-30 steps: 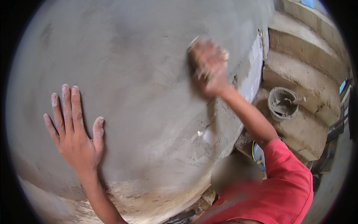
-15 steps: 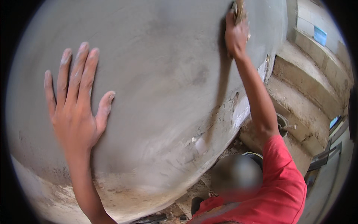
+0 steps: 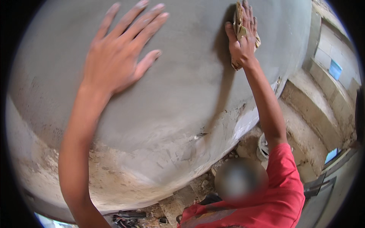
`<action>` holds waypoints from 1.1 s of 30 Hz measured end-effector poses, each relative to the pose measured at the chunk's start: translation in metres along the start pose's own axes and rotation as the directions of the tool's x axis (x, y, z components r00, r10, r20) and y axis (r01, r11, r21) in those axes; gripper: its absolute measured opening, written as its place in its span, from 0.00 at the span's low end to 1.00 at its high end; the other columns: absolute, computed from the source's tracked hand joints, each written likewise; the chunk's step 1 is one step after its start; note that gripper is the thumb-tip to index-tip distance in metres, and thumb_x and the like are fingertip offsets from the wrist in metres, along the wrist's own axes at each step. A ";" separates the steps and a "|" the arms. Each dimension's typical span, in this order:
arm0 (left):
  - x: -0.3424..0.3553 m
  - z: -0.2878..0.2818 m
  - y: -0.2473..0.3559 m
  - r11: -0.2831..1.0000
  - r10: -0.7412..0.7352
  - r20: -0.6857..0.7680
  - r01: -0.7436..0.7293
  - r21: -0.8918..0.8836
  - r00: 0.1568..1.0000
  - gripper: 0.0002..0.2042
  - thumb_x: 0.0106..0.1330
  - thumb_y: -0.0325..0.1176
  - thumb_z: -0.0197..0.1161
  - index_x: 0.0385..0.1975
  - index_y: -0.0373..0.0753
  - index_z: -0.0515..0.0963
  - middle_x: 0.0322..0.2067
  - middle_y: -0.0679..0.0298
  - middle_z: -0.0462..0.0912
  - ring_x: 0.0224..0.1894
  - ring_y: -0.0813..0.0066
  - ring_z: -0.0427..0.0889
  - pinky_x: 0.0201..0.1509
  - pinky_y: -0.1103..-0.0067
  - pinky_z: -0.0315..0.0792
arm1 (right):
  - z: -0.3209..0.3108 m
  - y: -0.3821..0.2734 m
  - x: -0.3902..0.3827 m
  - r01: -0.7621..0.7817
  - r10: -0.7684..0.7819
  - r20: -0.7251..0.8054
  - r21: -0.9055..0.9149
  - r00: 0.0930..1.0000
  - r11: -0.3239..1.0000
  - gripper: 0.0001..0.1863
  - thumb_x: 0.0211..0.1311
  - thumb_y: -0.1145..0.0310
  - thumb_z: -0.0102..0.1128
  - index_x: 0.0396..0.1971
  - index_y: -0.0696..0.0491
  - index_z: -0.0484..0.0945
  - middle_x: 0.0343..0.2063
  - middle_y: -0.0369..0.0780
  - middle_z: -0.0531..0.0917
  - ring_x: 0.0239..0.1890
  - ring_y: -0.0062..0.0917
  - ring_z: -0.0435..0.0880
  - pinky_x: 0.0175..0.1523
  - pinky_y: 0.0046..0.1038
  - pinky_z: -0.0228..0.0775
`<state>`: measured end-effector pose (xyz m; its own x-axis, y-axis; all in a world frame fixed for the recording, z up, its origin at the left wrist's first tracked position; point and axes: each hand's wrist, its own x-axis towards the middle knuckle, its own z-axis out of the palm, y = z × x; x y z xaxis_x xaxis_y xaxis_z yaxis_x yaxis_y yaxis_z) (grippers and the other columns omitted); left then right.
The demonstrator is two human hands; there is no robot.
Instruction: The person applies plaster to a curved wall using a trowel and then smooths the surface with a cloth. They repeatedly scoop plaster from a bucket and spread it across the wall, then rub the area with a cloth to finish the surface.
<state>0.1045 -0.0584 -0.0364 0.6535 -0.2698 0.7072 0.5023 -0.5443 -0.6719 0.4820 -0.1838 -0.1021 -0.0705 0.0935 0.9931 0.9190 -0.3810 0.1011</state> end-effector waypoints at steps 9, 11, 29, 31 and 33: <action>0.050 0.023 0.000 0.999 0.016 -0.153 -0.020 -0.025 0.988 0.35 0.79 0.59 0.53 0.80 0.48 0.64 0.80 0.65 0.65 0.84 0.68 0.58 0.89 0.56 0.43 | -0.008 -0.002 -0.059 -0.099 0.137 -0.060 0.420 0.989 0.902 0.38 0.81 0.53 0.54 0.81 0.58 0.60 0.82 0.51 0.60 0.84 0.52 0.54 0.86 0.50 0.39; 0.049 0.023 0.003 0.998 -0.007 -0.160 -0.003 -0.065 0.987 0.35 0.79 0.59 0.53 0.80 0.48 0.64 0.80 0.65 0.66 0.84 0.68 0.57 0.89 0.56 0.42 | -0.008 0.014 -0.039 -0.370 0.436 -0.062 0.433 0.898 0.822 0.37 0.82 0.52 0.53 0.81 0.58 0.61 0.80 0.55 0.62 0.83 0.53 0.56 0.86 0.49 0.40; 0.049 0.031 0.002 0.999 -0.017 -0.177 0.024 0.037 0.984 0.37 0.80 0.61 0.47 0.83 0.49 0.59 0.83 0.67 0.60 0.85 0.69 0.54 0.90 0.59 0.39 | 0.001 -0.031 -0.023 0.028 0.013 -0.178 0.229 0.984 0.973 0.36 0.80 0.51 0.54 0.81 0.53 0.62 0.80 0.47 0.66 0.84 0.51 0.55 0.86 0.55 0.38; 0.049 0.030 0.003 0.999 -0.019 -0.152 0.024 0.032 0.988 0.36 0.80 0.61 0.48 0.82 0.49 0.59 0.82 0.67 0.61 0.85 0.69 0.54 0.90 0.59 0.39 | 0.004 -0.028 -0.049 0.118 -0.093 -0.117 0.228 0.989 0.967 0.37 0.81 0.52 0.54 0.81 0.52 0.61 0.80 0.47 0.65 0.84 0.51 0.55 0.85 0.55 0.38; 0.049 0.027 0.004 1.000 -0.011 -0.137 0.013 0.014 0.991 0.36 0.79 0.61 0.49 0.82 0.49 0.60 0.82 0.67 0.61 0.85 0.68 0.54 0.90 0.59 0.40 | 0.004 -0.016 -0.057 0.138 -0.109 -0.144 0.214 0.984 0.967 0.36 0.81 0.52 0.53 0.82 0.51 0.61 0.80 0.47 0.65 0.84 0.51 0.55 0.85 0.54 0.38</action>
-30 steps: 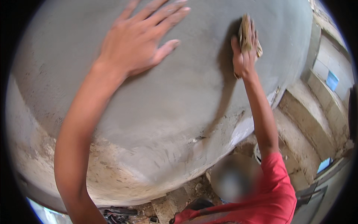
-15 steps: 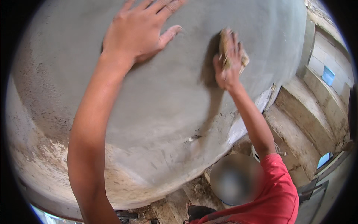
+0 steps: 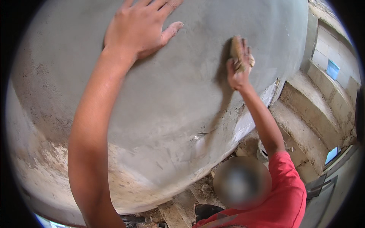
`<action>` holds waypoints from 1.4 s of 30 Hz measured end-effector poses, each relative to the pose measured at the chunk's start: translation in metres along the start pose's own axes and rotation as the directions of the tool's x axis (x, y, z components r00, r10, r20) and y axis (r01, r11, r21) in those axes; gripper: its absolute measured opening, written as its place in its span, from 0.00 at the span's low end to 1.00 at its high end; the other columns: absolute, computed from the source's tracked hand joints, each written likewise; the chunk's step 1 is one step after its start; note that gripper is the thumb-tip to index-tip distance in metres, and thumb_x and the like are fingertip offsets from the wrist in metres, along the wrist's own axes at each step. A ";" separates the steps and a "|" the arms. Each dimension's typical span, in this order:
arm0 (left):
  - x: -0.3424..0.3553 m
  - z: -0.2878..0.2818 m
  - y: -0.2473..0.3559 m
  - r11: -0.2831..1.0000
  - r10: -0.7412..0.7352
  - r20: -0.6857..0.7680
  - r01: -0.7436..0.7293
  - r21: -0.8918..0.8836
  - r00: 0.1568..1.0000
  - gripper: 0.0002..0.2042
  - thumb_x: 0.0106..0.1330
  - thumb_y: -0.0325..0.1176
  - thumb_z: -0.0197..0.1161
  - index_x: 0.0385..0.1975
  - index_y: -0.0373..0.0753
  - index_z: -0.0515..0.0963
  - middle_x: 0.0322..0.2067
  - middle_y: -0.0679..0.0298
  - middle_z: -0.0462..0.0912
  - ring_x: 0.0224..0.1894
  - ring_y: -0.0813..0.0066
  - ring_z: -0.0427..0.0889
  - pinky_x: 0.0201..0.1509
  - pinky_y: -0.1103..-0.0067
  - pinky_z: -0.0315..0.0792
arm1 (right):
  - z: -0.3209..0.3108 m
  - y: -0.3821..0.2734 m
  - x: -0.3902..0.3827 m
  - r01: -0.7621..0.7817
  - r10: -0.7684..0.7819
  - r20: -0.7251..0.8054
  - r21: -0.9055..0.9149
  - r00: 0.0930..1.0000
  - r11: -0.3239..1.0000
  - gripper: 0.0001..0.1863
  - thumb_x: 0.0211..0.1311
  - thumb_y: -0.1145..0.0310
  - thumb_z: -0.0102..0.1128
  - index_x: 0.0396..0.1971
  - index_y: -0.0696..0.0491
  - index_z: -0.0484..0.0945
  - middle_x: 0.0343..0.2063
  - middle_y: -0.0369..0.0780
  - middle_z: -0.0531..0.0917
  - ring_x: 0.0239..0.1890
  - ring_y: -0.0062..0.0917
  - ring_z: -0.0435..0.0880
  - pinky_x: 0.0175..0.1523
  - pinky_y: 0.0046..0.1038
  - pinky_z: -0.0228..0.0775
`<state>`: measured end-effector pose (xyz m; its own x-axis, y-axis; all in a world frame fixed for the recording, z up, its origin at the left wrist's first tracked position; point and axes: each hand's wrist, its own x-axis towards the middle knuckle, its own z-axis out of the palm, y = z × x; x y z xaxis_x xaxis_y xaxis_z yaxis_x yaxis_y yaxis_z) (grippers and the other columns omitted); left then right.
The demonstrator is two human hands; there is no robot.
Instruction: The person applies plaster to a curved wall using a trowel and then smooths the surface with a cloth. They repeatedly scoop plaster from a bucket and spread it across the wall, then rub the area with a cloth to finish the surface.
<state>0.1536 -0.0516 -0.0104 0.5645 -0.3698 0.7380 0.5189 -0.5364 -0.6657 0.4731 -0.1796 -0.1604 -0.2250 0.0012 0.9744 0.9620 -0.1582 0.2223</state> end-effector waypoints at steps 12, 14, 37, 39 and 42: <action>0.000 -0.006 0.001 1.000 -0.003 0.005 0.003 0.024 1.000 0.37 0.79 0.61 0.49 0.82 0.50 0.59 0.82 0.68 0.61 0.85 0.69 0.54 0.91 0.58 0.39 | -0.021 -0.023 -0.016 -0.391 0.392 -0.014 0.048 0.920 0.919 0.35 0.82 0.53 0.50 0.80 0.55 0.62 0.80 0.53 0.64 0.83 0.52 0.56 0.85 0.54 0.41; -0.001 -0.006 0.001 0.999 -0.033 0.048 0.031 0.035 0.998 0.37 0.79 0.61 0.49 0.83 0.50 0.58 0.82 0.69 0.60 0.85 0.70 0.53 0.91 0.58 0.38 | -0.008 0.010 0.003 -0.568 0.569 -0.091 0.040 0.817 0.822 0.35 0.83 0.52 0.49 0.80 0.56 0.62 0.79 0.55 0.64 0.83 0.52 0.57 0.86 0.53 0.41; 0.000 -0.007 0.006 0.995 -0.038 0.002 0.038 0.096 0.999 0.37 0.77 0.62 0.51 0.82 0.52 0.62 0.82 0.69 0.62 0.85 0.69 0.55 0.90 0.58 0.40 | -0.015 0.047 -0.010 -0.819 0.820 -0.115 0.069 0.560 0.569 0.40 0.83 0.46 0.48 0.79 0.62 0.59 0.79 0.57 0.63 0.80 0.58 0.61 0.83 0.51 0.51; 0.000 -0.008 0.007 0.994 -0.056 0.033 0.052 0.099 0.998 0.37 0.77 0.62 0.51 0.82 0.51 0.62 0.82 0.69 0.62 0.85 0.69 0.55 0.90 0.58 0.40 | -0.009 0.057 0.018 -0.775 0.772 -0.097 0.015 0.627 0.632 0.40 0.83 0.47 0.49 0.80 0.63 0.58 0.79 0.55 0.63 0.80 0.57 0.61 0.82 0.51 0.52; 0.000 -0.008 0.007 0.994 -0.064 0.019 0.062 0.091 0.998 0.37 0.77 0.62 0.51 0.82 0.51 0.62 0.82 0.68 0.62 0.85 0.69 0.55 0.90 0.58 0.41 | -0.007 0.020 0.022 -0.444 0.434 -0.122 -0.078 0.893 0.893 0.40 0.83 0.47 0.48 0.80 0.62 0.57 0.79 0.55 0.64 0.79 0.58 0.62 0.83 0.50 0.52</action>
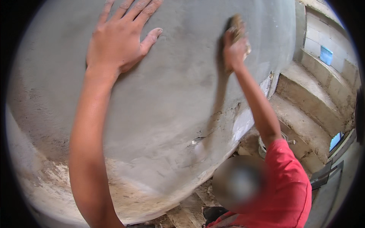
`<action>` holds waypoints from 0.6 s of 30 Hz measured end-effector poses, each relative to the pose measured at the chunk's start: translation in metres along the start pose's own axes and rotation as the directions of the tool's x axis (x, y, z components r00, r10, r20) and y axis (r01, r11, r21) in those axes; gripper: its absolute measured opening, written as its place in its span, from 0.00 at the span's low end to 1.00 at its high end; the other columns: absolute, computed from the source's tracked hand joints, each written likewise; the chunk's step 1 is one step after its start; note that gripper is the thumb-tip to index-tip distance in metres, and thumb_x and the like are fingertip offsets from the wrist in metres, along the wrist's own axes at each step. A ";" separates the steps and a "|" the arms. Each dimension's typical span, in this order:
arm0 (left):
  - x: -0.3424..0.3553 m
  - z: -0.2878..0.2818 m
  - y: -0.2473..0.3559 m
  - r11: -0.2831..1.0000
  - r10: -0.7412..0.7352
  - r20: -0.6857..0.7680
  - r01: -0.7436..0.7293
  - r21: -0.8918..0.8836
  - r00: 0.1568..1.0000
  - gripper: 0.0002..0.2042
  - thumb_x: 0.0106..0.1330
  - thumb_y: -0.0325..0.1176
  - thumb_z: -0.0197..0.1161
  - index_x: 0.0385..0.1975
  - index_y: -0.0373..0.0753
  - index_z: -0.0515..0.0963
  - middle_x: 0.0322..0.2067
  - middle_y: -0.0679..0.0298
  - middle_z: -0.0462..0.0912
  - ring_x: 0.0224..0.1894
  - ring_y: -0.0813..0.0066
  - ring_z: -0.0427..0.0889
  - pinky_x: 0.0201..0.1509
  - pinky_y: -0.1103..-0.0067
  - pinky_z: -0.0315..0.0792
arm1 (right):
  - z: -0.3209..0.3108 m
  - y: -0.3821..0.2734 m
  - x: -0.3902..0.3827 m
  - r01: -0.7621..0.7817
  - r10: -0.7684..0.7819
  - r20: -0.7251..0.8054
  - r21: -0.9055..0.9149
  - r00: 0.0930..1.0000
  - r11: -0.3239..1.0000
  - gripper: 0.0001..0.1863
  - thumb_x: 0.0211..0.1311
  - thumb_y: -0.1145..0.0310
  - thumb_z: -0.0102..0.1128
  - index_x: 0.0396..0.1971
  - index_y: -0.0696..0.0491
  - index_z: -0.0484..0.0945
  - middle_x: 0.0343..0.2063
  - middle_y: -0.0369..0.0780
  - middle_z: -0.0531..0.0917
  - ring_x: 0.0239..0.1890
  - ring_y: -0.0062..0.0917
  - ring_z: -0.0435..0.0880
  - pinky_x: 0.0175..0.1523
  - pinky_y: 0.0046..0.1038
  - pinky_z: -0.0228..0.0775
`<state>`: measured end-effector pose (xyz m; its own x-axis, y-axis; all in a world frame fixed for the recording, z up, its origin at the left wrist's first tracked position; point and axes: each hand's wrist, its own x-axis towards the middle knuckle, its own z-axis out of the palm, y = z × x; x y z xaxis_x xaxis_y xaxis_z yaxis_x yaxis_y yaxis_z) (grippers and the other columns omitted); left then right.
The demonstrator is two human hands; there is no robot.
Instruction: The person applies plaster to a curved wall using a trowel and then smooths the surface with a cloth. They repeatedly scoop plaster from a bucket and spread it across the wall, then rub the area with a cloth to finish the surface.
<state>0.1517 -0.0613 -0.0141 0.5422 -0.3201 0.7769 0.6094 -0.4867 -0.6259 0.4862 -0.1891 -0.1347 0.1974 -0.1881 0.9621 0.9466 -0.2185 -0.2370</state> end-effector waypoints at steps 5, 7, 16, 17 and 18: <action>-0.002 0.000 -0.002 0.998 0.060 -0.086 -0.061 -0.006 0.994 0.36 0.77 0.61 0.52 0.81 0.50 0.63 0.81 0.68 0.63 0.85 0.69 0.55 0.90 0.58 0.42 | -0.018 0.023 -0.041 0.090 -0.089 0.110 0.000 0.990 0.996 0.39 0.84 0.45 0.45 0.83 0.53 0.57 0.79 0.55 0.64 0.80 0.57 0.60 0.83 0.51 0.49; -0.001 -0.001 -0.002 1.000 0.007 -0.024 -0.008 -0.013 1.000 0.36 0.77 0.61 0.52 0.81 0.50 0.63 0.81 0.68 0.64 0.85 0.69 0.56 0.90 0.58 0.42 | -0.007 0.041 -0.022 -0.466 0.467 0.017 0.091 0.884 0.880 0.38 0.84 0.44 0.44 0.83 0.51 0.56 0.79 0.55 0.63 0.82 0.56 0.57 0.84 0.52 0.47; 0.000 -0.002 0.006 0.999 -0.023 0.012 0.023 0.046 1.000 0.35 0.79 0.61 0.50 0.81 0.52 0.63 0.82 0.69 0.62 0.85 0.70 0.55 0.91 0.60 0.40 | -0.017 0.018 -0.078 0.333 -0.336 0.178 0.044 0.925 0.942 0.37 0.84 0.50 0.47 0.82 0.54 0.57 0.81 0.54 0.59 0.85 0.50 0.51 0.87 0.49 0.38; -0.001 -0.003 0.006 0.998 -0.031 0.021 0.030 0.056 0.999 0.35 0.79 0.61 0.50 0.81 0.52 0.63 0.82 0.69 0.62 0.85 0.70 0.55 0.91 0.60 0.40 | -0.020 0.020 -0.079 0.119 -0.122 0.154 0.031 0.981 0.992 0.36 0.84 0.51 0.47 0.82 0.55 0.57 0.81 0.54 0.59 0.85 0.49 0.51 0.87 0.48 0.38; 0.000 -0.003 0.006 0.998 -0.027 0.009 0.026 0.053 1.000 0.35 0.79 0.61 0.50 0.81 0.52 0.63 0.82 0.69 0.62 0.85 0.70 0.55 0.91 0.60 0.40 | -0.014 0.027 -0.065 -0.057 0.053 0.108 0.040 0.993 0.998 0.36 0.84 0.52 0.47 0.82 0.55 0.57 0.81 0.54 0.60 0.85 0.49 0.51 0.87 0.48 0.37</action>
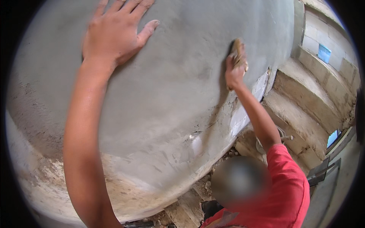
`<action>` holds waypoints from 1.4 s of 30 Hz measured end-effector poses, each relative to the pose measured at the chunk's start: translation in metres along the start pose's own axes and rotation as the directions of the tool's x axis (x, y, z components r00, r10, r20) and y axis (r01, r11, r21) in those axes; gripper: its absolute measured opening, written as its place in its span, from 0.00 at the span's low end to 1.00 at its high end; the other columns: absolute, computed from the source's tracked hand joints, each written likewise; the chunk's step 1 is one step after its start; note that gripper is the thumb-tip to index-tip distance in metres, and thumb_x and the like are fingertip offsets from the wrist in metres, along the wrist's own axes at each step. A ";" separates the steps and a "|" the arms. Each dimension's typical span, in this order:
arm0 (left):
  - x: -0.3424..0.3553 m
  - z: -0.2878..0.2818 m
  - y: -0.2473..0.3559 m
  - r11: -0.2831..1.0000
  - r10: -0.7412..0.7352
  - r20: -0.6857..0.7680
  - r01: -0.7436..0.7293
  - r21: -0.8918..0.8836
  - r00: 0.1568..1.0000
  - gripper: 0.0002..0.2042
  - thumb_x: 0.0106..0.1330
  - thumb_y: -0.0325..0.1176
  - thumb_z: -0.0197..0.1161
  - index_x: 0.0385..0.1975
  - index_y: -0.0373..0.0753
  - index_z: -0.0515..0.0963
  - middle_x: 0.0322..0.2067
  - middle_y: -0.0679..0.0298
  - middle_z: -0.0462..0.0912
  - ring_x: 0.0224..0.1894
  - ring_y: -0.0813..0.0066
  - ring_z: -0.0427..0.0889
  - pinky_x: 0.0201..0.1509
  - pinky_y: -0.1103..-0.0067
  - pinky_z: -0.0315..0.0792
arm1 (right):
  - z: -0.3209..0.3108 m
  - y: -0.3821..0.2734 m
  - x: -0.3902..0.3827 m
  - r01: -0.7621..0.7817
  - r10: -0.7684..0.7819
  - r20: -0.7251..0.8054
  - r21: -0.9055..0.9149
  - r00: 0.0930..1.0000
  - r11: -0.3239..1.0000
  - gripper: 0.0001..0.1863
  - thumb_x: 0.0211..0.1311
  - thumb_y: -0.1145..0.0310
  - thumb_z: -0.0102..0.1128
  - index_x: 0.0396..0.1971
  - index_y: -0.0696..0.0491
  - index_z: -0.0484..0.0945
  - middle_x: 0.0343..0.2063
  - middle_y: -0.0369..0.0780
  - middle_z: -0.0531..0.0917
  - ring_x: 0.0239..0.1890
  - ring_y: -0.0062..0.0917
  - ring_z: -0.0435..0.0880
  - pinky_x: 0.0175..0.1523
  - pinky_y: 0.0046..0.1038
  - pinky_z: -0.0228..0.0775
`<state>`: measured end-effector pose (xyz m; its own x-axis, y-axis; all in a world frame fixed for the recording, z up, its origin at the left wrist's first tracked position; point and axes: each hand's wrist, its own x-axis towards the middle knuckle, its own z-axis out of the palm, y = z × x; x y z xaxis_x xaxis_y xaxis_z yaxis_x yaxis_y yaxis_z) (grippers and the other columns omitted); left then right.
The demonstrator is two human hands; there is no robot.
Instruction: The person applies plaster to a curved wall using a trowel and then smooths the surface with a cloth. They repeatedly scoop plaster from a bucket and spread it across the wall, then rub the area with a cloth to finish the surface.
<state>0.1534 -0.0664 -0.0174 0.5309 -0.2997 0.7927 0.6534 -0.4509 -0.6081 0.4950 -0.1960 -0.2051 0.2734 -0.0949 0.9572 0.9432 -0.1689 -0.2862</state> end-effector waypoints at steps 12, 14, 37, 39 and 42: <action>-0.002 0.003 -0.003 1.000 0.009 -0.002 -0.009 0.000 1.000 0.36 0.79 0.61 0.50 0.82 0.52 0.61 0.82 0.68 0.61 0.85 0.70 0.54 0.91 0.59 0.39 | -0.003 -0.026 0.006 0.012 -0.012 0.017 -0.003 1.000 1.000 0.37 0.85 0.50 0.45 0.83 0.55 0.56 0.81 0.56 0.59 0.85 0.51 0.51 0.87 0.51 0.38; -0.001 0.002 -0.002 1.000 0.019 -0.004 -0.019 -0.006 1.000 0.36 0.79 0.61 0.49 0.82 0.52 0.61 0.82 0.68 0.61 0.85 0.70 0.54 0.91 0.59 0.38 | 0.005 -0.026 0.023 -0.186 0.187 -0.030 0.030 0.982 0.982 0.37 0.85 0.50 0.45 0.83 0.55 0.55 0.81 0.57 0.59 0.85 0.51 0.51 0.87 0.51 0.38; -0.001 0.011 -0.008 0.993 0.022 -0.053 -0.028 -0.111 0.998 0.35 0.79 0.60 0.48 0.82 0.51 0.60 0.83 0.69 0.60 0.85 0.70 0.54 0.91 0.59 0.39 | -0.001 -0.048 0.019 -0.128 0.128 -0.036 -0.005 0.991 0.992 0.37 0.86 0.50 0.43 0.83 0.57 0.55 0.83 0.48 0.57 0.86 0.47 0.50 0.86 0.52 0.38; 0.000 0.008 -0.008 0.993 0.022 -0.031 -0.026 -0.114 0.999 0.35 0.79 0.60 0.48 0.82 0.51 0.60 0.83 0.69 0.60 0.85 0.70 0.54 0.90 0.58 0.40 | 0.005 -0.071 0.047 -0.039 0.036 -0.062 -0.051 0.997 0.998 0.37 0.86 0.50 0.43 0.83 0.57 0.55 0.83 0.48 0.57 0.86 0.47 0.50 0.86 0.53 0.38; 0.000 0.006 -0.008 0.994 0.022 -0.026 -0.024 -0.108 0.999 0.35 0.79 0.60 0.48 0.82 0.51 0.60 0.83 0.68 0.60 0.85 0.70 0.54 0.90 0.57 0.41 | 0.015 -0.090 0.036 0.225 -0.228 -0.065 -0.060 0.971 0.973 0.36 0.84 0.52 0.47 0.82 0.55 0.57 0.83 0.48 0.59 0.85 0.48 0.52 0.86 0.54 0.38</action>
<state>0.1518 -0.0575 -0.0126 0.5306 -0.3310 0.7803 0.5781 -0.5319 -0.6188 0.4228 -0.1691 -0.1446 0.0381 -0.1173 0.9924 0.9674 -0.2446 -0.0660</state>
